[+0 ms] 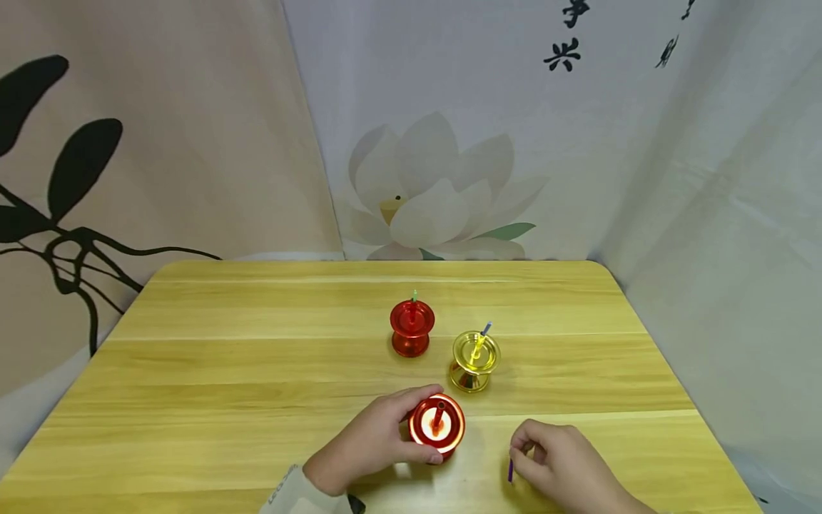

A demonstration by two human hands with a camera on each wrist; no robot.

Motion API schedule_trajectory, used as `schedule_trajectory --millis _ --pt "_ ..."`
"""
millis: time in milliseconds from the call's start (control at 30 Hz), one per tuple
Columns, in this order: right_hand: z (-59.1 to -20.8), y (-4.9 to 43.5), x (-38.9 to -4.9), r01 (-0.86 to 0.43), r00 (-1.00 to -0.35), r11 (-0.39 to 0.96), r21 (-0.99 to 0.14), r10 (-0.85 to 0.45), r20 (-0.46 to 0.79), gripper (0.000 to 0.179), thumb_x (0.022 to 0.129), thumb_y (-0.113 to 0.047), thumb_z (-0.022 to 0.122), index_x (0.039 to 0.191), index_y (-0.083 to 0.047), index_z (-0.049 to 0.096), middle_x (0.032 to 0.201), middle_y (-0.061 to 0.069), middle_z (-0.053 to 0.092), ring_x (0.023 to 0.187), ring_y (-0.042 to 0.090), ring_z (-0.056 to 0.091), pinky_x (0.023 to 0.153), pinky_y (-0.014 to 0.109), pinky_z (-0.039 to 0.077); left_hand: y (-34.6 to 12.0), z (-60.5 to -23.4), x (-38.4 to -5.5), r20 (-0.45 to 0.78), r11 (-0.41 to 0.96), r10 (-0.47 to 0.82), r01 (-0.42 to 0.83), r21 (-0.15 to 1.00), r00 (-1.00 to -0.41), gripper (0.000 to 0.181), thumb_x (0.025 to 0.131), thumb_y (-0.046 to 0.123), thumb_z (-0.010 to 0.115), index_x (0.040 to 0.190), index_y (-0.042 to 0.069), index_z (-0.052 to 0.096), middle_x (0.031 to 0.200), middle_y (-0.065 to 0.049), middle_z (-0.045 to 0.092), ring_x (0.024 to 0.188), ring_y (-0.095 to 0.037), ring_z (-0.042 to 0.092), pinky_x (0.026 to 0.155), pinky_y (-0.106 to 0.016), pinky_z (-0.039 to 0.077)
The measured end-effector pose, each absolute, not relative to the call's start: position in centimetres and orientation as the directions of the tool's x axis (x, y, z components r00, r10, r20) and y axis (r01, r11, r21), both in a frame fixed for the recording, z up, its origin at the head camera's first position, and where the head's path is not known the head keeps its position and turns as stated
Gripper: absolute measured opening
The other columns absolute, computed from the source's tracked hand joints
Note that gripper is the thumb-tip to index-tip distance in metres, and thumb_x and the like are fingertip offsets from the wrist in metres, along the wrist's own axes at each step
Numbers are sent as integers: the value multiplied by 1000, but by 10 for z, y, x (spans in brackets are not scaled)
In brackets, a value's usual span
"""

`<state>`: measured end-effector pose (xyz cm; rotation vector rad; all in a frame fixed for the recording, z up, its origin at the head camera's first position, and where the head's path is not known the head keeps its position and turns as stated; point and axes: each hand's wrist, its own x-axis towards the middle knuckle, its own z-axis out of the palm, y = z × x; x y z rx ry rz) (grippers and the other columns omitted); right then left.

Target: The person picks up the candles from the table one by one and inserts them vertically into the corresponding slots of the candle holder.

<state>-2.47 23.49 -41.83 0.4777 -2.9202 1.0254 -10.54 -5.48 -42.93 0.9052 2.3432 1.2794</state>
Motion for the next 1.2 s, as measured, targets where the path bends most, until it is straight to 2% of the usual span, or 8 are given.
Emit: schedule_trajectory --millis 200,367,500,733,1200 --pt "-417 226 -28 -392 -918 721 -572 -265 296 32 81 -4 77 81 -32 63 60 -26 45 51 -10 35 43 9 31 -56 -426 -106 21 405 665 384 830 -747 87 77 40 88 149 12 48 142 3 57 130 -16 53 111 -42 43" --pt "-411 219 -32 -416 -901 714 -564 -236 365 36 78 -1 79 80 -33 62 61 -27 44 51 -10 35 44 8 29 -56 -426 -106 25 412 669 399 819 -743 87 77 41 87 149 11 48 143 2 56 131 -17 53 111 -42 43" --pt "-404 214 -37 -446 -879 707 -550 -230 418 40 74 3 79 81 -33 62 68 -29 51 53 -10 37 45 7 30 -56 -428 -106 39 415 673 421 807 -738 87 78 43 86 149 10 48 144 0 56 131 -18 53 110 -42 43" --pt "-394 205 -45 -493 -849 680 -542 -242 469 42 73 5 75 81 -34 60 76 -27 58 56 -9 43 48 7 33 -56 -429 -106 63 403 676 440 802 -735 86 77 42 87 148 9 49 142 0 58 129 -17 55 109 -39 45" --pt "-377 193 -57 -574 -793 634 -519 -270 547 38 73 7 72 83 -29 63 80 -21 63 60 -6 45 51 8 36 -55 -427 -105 65 404 682 450 796 -729 85 78 43 86 147 9 50 138 0 60 124 -14 57 106 -36 47"
